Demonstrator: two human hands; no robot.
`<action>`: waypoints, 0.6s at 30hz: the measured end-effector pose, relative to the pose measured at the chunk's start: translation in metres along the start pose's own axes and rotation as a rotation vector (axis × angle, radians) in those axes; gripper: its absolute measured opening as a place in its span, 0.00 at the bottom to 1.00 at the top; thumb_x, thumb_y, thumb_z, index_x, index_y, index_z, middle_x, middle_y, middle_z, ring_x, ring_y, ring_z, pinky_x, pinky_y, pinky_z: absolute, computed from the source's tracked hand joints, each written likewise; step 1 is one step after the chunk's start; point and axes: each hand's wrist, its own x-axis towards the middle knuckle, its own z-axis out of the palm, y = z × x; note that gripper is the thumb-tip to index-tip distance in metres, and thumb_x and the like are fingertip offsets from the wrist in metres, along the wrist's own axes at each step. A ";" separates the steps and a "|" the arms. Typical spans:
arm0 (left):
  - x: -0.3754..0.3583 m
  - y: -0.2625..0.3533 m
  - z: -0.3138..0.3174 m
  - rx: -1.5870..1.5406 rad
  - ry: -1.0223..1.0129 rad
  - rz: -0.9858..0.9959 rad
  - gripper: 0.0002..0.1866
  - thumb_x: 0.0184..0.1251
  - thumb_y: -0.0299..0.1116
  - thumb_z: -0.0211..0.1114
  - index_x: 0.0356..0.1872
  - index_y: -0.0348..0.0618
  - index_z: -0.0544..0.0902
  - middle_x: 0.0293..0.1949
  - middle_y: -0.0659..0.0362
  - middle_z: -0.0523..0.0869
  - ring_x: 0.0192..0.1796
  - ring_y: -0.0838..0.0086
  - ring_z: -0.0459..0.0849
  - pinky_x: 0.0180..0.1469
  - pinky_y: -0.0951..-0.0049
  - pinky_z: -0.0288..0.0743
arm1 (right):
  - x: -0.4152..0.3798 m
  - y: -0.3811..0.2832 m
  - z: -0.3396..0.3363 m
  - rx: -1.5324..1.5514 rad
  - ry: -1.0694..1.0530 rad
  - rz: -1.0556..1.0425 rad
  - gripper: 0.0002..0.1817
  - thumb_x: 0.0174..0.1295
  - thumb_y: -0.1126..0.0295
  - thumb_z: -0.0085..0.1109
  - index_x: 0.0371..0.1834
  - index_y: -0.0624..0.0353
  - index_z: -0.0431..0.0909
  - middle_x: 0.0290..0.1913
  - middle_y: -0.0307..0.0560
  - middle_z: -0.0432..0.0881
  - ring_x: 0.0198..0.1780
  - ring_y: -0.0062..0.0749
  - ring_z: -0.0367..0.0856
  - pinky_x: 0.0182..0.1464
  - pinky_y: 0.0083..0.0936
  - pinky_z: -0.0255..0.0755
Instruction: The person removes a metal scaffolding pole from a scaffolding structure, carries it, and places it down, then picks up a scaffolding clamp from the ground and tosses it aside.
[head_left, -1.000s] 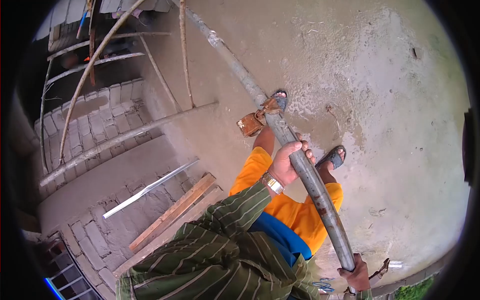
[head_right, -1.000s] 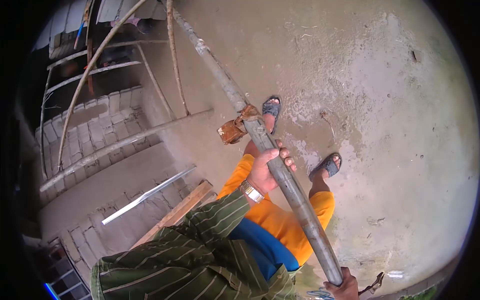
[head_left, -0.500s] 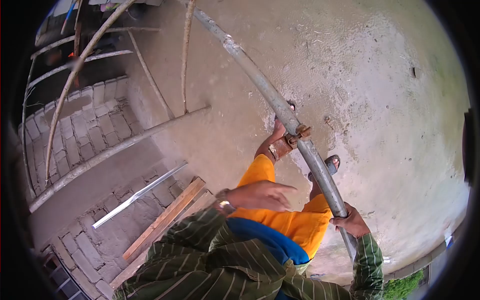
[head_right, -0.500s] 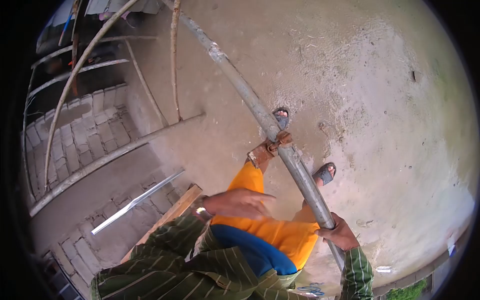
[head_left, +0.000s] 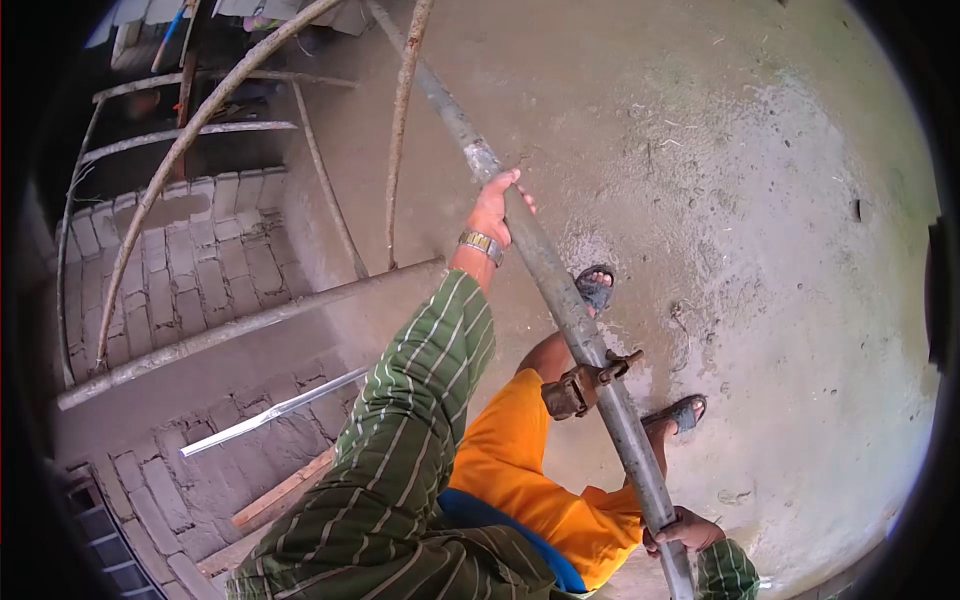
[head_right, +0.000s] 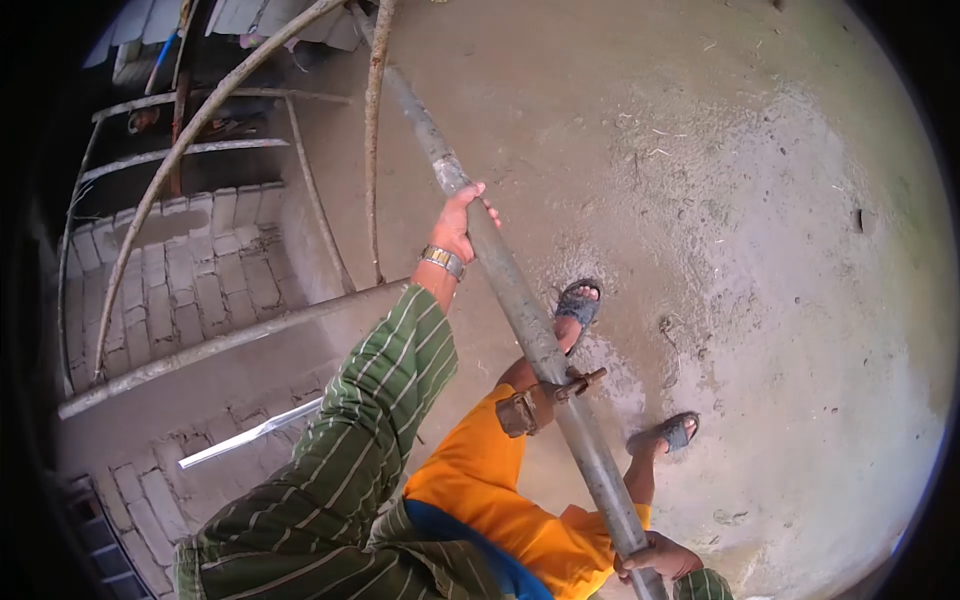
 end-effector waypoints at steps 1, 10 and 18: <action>0.000 -0.009 -0.005 -0.027 -0.026 -0.027 0.12 0.59 0.37 0.67 0.38 0.50 0.73 0.26 0.60 0.75 0.27 0.68 0.78 0.32 0.61 0.78 | 0.000 0.003 -0.004 0.020 0.075 0.007 0.21 0.49 0.74 0.69 0.45 0.65 0.73 0.29 0.51 0.79 0.31 0.38 0.80 0.36 0.33 0.75; 0.019 0.007 0.052 -0.488 -0.491 0.126 0.11 0.59 0.37 0.65 0.39 0.47 0.75 0.31 0.64 0.77 0.32 0.75 0.77 0.38 0.70 0.76 | -0.095 -0.056 0.072 -0.408 0.718 -0.184 0.28 0.42 0.76 0.71 0.47 0.69 0.68 0.29 0.49 0.80 0.28 0.34 0.81 0.32 0.31 0.77; 0.005 0.019 0.008 -0.751 -0.747 -0.045 0.16 0.57 0.37 0.66 0.46 0.47 0.78 0.33 0.69 0.76 0.34 0.80 0.76 0.42 0.74 0.76 | -0.068 -0.018 0.152 -0.885 0.975 -0.125 0.26 0.51 0.64 0.71 0.53 0.56 0.73 0.31 0.55 0.82 0.31 0.41 0.81 0.35 0.35 0.74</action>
